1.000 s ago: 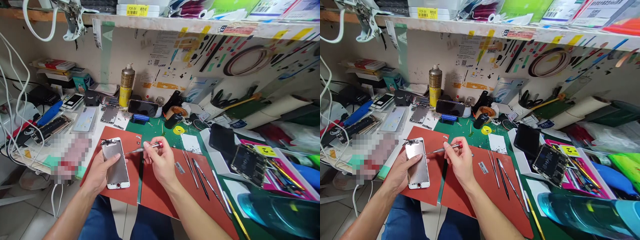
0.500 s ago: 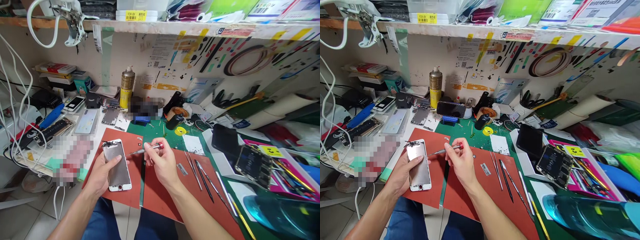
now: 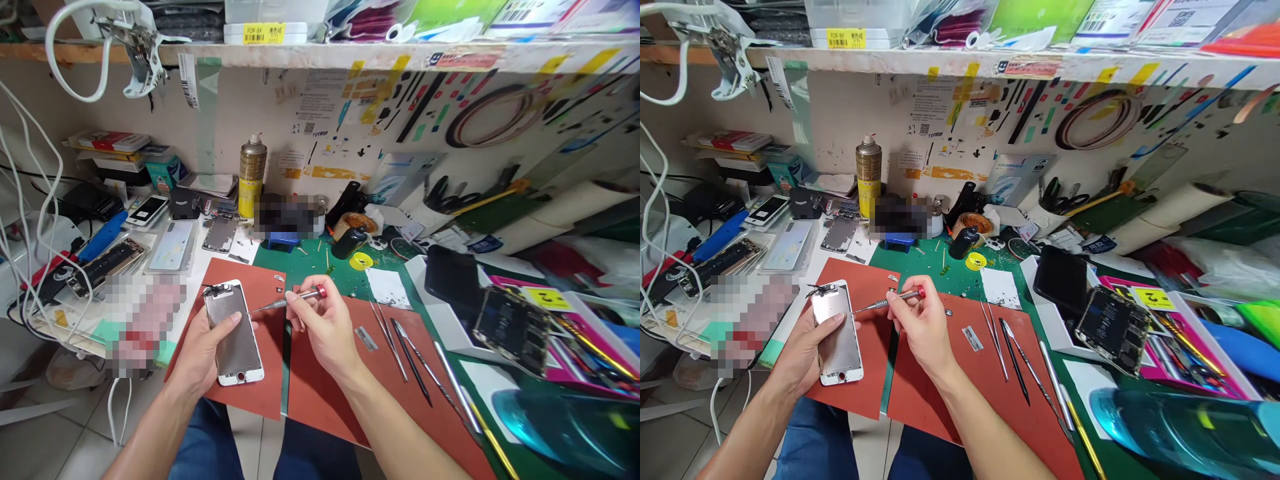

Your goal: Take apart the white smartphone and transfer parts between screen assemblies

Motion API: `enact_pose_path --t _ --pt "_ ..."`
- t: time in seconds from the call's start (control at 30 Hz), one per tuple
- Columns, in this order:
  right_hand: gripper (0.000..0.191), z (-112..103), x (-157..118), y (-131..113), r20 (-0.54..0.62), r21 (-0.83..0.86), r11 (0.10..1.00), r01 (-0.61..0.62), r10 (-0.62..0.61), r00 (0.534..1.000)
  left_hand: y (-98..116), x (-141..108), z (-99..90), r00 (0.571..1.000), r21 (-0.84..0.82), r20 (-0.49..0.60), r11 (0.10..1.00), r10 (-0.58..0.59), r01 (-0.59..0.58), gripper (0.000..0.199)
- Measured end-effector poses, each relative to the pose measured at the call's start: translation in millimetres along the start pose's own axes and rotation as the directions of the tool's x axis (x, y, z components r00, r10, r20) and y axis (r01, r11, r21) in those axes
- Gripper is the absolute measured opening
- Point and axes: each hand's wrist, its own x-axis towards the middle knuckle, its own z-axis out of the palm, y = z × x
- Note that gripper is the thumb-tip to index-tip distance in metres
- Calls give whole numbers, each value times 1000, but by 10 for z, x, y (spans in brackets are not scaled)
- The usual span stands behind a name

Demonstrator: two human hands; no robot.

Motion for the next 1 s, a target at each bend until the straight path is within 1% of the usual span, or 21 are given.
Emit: enact_pose_path --t 0.1,0.23,0.33,0.47,0.57,0.7,0.8,0.93,1.0 --pt "36 -3 6 8 -3 15 999 34 -34 999 -2 2 -4 1000 2 -1 1000 -11 11 47" --pt "39 3 11 9 -12 -13 1000 -14 14 1000 -4 6 -4 1000 2 2 1000 -7 7 46" --pt "40 9 12 0 -12 6 1000 6 -6 1000 -4 5 -5 1000 0 4 1000 -5 5 45" --pt "39 13 9 -6 -9 -5 1000 -18 18 1000 2 1 2 1000 -1 -5 1000 -10 10 47" --pt "39 13 6 -5 -6 14 1000 9 -9 1000 7 0 15 1000 -2 -6 1000 -11 11 46" --pt "39 9 5 -1 -6 -3 1000 -23 23 1000 6 -2 25 1000 2 -5 1000 -11 11 45" --pt "40 4 7 5 -5 7 1000 -1 1 1000 0 -1 17 1000 11 2 1000 -11 11 44" --pt "36 -3 6 14 -5 1 1000 -8 8 1000 -8 8 -1 1000 13 -2 1000 -14 14 46" --pt "35 -6 3 19 4 15 1000 16 -16 1000 -9 12 -8 1000 14 -3 1000 -21 21 46"
